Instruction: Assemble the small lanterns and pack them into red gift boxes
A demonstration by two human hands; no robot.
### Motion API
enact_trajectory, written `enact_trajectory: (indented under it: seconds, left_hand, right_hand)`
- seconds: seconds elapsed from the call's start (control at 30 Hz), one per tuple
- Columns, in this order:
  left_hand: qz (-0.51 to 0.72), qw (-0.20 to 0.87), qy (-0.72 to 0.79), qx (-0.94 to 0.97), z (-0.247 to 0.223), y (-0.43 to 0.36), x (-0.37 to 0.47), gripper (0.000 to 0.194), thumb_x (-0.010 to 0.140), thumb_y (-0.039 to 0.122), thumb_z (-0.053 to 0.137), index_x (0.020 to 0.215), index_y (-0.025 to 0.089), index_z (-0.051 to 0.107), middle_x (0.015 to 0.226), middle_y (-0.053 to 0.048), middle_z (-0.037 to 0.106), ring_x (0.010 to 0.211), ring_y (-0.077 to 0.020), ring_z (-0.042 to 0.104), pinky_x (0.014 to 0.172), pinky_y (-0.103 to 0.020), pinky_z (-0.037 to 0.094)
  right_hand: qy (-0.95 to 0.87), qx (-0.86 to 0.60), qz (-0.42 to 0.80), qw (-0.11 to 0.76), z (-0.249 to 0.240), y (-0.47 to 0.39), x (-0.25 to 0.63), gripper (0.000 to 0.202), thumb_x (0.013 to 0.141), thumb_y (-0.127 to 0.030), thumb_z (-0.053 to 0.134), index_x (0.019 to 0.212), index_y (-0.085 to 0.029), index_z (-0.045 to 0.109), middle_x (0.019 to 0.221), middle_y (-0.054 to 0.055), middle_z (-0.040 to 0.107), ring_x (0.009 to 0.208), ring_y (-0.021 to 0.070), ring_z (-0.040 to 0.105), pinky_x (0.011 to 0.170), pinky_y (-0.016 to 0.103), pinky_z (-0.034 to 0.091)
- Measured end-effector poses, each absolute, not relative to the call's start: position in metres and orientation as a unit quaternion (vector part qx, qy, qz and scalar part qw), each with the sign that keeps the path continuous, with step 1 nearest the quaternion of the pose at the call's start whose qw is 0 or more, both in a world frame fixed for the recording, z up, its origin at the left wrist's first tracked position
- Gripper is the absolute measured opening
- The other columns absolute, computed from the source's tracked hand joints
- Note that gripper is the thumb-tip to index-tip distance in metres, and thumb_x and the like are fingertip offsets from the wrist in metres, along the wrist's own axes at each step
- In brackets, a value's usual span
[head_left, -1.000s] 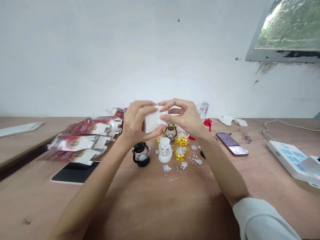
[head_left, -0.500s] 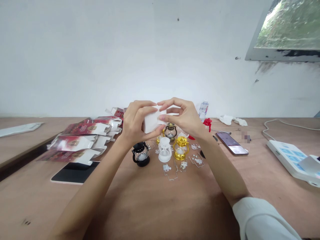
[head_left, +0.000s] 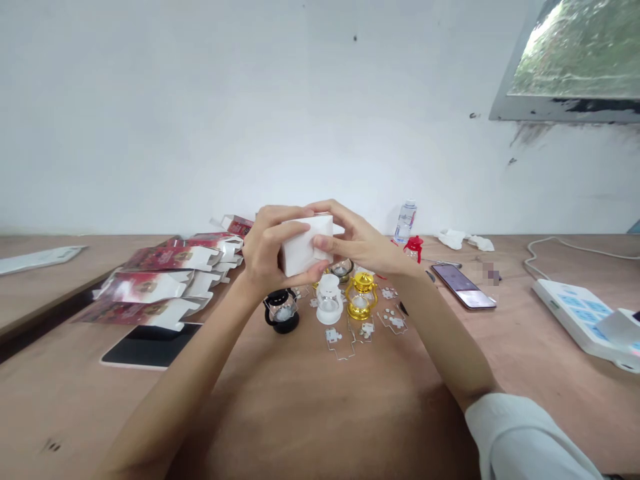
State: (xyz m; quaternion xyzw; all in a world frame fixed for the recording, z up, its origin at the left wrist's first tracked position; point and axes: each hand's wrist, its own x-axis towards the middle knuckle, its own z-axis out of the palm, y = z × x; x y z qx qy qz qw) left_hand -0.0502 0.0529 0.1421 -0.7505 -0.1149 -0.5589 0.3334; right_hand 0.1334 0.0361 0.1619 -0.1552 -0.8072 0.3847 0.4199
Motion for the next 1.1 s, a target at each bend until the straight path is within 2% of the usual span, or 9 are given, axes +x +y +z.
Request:
enact_trajectory:
  seconds: [0.2, 0.3, 0.4, 0.53, 0.67, 0.8, 0.9, 1.0, 1.1]
  left_hand:
    - [-0.586, 0.304, -0.074, -0.748, 0.147, 0.049, -0.046, 0.051, 0.077, 0.062, 0.052, 0.117, 0.03, 0.049, 0.103, -0.005, 0.065, 0.097, -0.0253, 0.063, 0.085, -0.048, 0.052]
    - [-0.631, 0.238, -0.169, -0.718, 0.151, 0.043, -0.047, 0.047, 0.085, 0.059, 0.042, 0.117, 0.026, 0.053, 0.116, -0.008, 0.061, 0.115, -0.028, 0.054, 0.097, -0.051, 0.045]
    - [-0.658, 0.153, -0.279, -0.683, 0.157, 0.04, -0.055, 0.045, 0.086, 0.057, 0.048, 0.117, 0.025, 0.054, 0.124, -0.01, 0.056, 0.114, -0.0283, 0.054, 0.087, -0.046, 0.05]
    - [-0.612, 0.037, -0.313, -0.725, 0.166, 0.042, -0.069, 0.048, 0.083, 0.051, 0.059, 0.124, 0.028, 0.049, 0.117, -0.008, 0.061, 0.09, -0.0214, 0.064, 0.061, -0.03, 0.055]
    - [-0.591, 0.044, -0.324, -0.737, 0.173, 0.045, -0.087, 0.066, 0.075, 0.037, 0.073, 0.133, 0.032, 0.041, 0.101, -0.003, 0.063, 0.073, -0.0149, 0.063, 0.053, -0.025, 0.052]
    - [-0.545, 0.087, -0.301, -0.778, 0.18, 0.052, -0.112, 0.077, 0.069, 0.027, 0.079, 0.135, 0.036, 0.04, 0.082, 0.002, 0.061, 0.058, -0.0112, 0.058, 0.046, -0.024, 0.047]
    - [-0.523, 0.116, -0.313, -0.785, 0.186, 0.052, -0.127, 0.074, 0.063, 0.027, 0.082, 0.129, 0.033, 0.049, 0.074, 0.003, 0.059, 0.054, -0.0108, 0.054, 0.041, -0.024, 0.042]
    - [-0.52, 0.125, -0.388, -0.751, 0.19, 0.044, -0.134, 0.071, 0.061, 0.034, 0.083, 0.124, 0.029, 0.051, 0.071, 0.003, 0.055, 0.058, -0.0145, 0.055, 0.047, -0.03, 0.046]
    - [-0.526, 0.118, -0.44, -0.719, 0.193, 0.033, -0.134, 0.075, 0.06, 0.039, 0.083, 0.124, 0.029, 0.047, 0.072, 0.002, 0.053, 0.065, -0.0191, 0.057, 0.057, -0.04, 0.049]
  right_hand:
    - [-0.748, -0.173, 0.419, 0.485, 0.158, 0.034, 0.126, 0.043, 0.074, -0.039, 0.071, 0.112, -0.025, 0.054, 0.118, 0.003, 0.059, 0.098, 0.0174, 0.06, 0.074, 0.029, 0.055]
    - [-0.751, -0.192, 0.302, 0.555, 0.154, 0.034, 0.12, 0.041, 0.075, -0.037, 0.072, 0.111, -0.026, 0.056, 0.123, 0.004, 0.056, 0.11, 0.0211, 0.055, 0.085, 0.036, 0.053]
    - [-0.764, -0.224, 0.109, 0.595, 0.146, 0.037, 0.114, 0.036, 0.078, -0.031, 0.07, 0.111, -0.028, 0.058, 0.134, 0.006, 0.046, 0.126, 0.0263, 0.043, 0.094, 0.044, 0.048]
    - [-0.813, -0.201, -0.113, 0.535, 0.131, 0.05, 0.104, 0.026, 0.087, -0.021, 0.058, 0.111, -0.03, 0.06, 0.139, 0.006, 0.041, 0.129, 0.028, 0.036, 0.103, 0.052, 0.04]
    - [-0.849, -0.124, -0.206, 0.471, 0.116, 0.064, 0.094, 0.027, 0.091, -0.019, 0.05, 0.115, -0.029, 0.059, 0.137, 0.009, 0.044, 0.128, 0.0263, 0.034, 0.106, 0.05, 0.036]
    - [-0.889, -0.089, -0.182, 0.412, 0.106, 0.067, 0.086, 0.031, 0.09, -0.032, 0.052, 0.12, -0.025, 0.055, 0.136, 0.013, 0.046, 0.131, 0.0277, 0.032, 0.107, 0.052, 0.035]
    - [-0.888, -0.104, -0.16, 0.419, 0.101, 0.064, 0.08, 0.028, 0.092, -0.028, 0.046, 0.117, -0.02, 0.056, 0.128, 0.013, 0.052, 0.126, 0.0252, 0.04, 0.105, 0.048, 0.038]
    - [-0.902, -0.123, -0.144, 0.387, 0.096, 0.063, 0.074, 0.024, 0.093, -0.02, 0.041, 0.108, -0.017, 0.06, 0.114, 0.012, 0.059, 0.118, 0.0245, 0.047, 0.102, 0.046, 0.04]
    - [-0.931, -0.142, -0.109, 0.318, 0.09, 0.062, 0.069, 0.029, 0.091, -0.027, 0.05, 0.116, -0.014, 0.056, 0.119, 0.014, 0.056, 0.119, 0.0267, 0.044, 0.103, 0.046, 0.038]
